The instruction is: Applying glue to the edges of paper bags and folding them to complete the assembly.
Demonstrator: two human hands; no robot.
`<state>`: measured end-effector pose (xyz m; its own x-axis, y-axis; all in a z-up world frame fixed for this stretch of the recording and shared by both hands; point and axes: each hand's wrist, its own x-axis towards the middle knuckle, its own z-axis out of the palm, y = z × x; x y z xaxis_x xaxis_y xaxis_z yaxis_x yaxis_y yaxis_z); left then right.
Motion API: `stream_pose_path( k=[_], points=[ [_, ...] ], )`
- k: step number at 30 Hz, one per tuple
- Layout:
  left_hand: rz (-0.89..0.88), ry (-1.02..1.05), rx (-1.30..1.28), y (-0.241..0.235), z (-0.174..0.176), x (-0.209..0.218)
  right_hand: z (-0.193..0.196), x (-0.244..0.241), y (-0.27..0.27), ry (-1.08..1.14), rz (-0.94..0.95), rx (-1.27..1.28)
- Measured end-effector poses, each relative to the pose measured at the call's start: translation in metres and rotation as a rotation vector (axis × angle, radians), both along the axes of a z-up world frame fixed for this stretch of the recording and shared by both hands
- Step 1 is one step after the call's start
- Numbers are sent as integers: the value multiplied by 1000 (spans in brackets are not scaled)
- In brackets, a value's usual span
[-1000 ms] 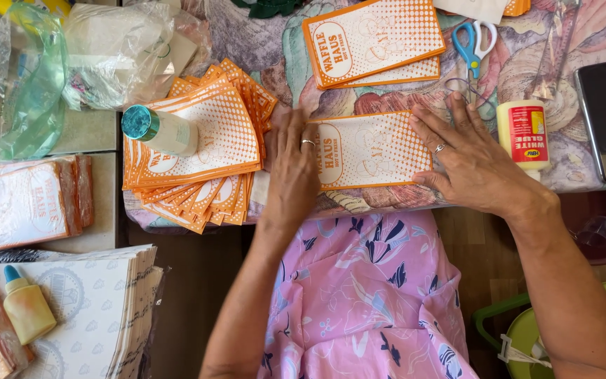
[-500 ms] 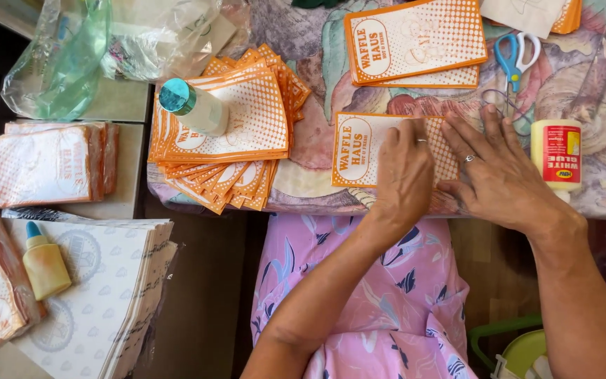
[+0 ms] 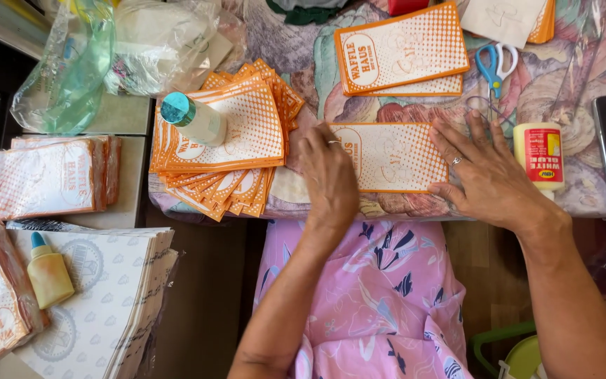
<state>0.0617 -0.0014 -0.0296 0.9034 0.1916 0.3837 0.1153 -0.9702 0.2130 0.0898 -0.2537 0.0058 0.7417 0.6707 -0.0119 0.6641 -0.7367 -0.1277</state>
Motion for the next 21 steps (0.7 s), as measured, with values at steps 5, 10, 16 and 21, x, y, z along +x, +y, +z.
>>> stream_pose_path(
  k=[5, 10, 16, 21],
  points=[
    [-405, -73, -222, -51, -13, -8, 1, -4, 3, 30, -11, -15],
    [-361, 71, -26, -28, -3, -14, -8, 2, -6, -69, 12, -89],
    [-261, 59, -92, -1, 6, -18, 7, 2, -2, 45, -1, -117],
    [-288, -39, -131, 0, -7, -21, 32, -14, 14, -134, -2, 114]
  ],
)
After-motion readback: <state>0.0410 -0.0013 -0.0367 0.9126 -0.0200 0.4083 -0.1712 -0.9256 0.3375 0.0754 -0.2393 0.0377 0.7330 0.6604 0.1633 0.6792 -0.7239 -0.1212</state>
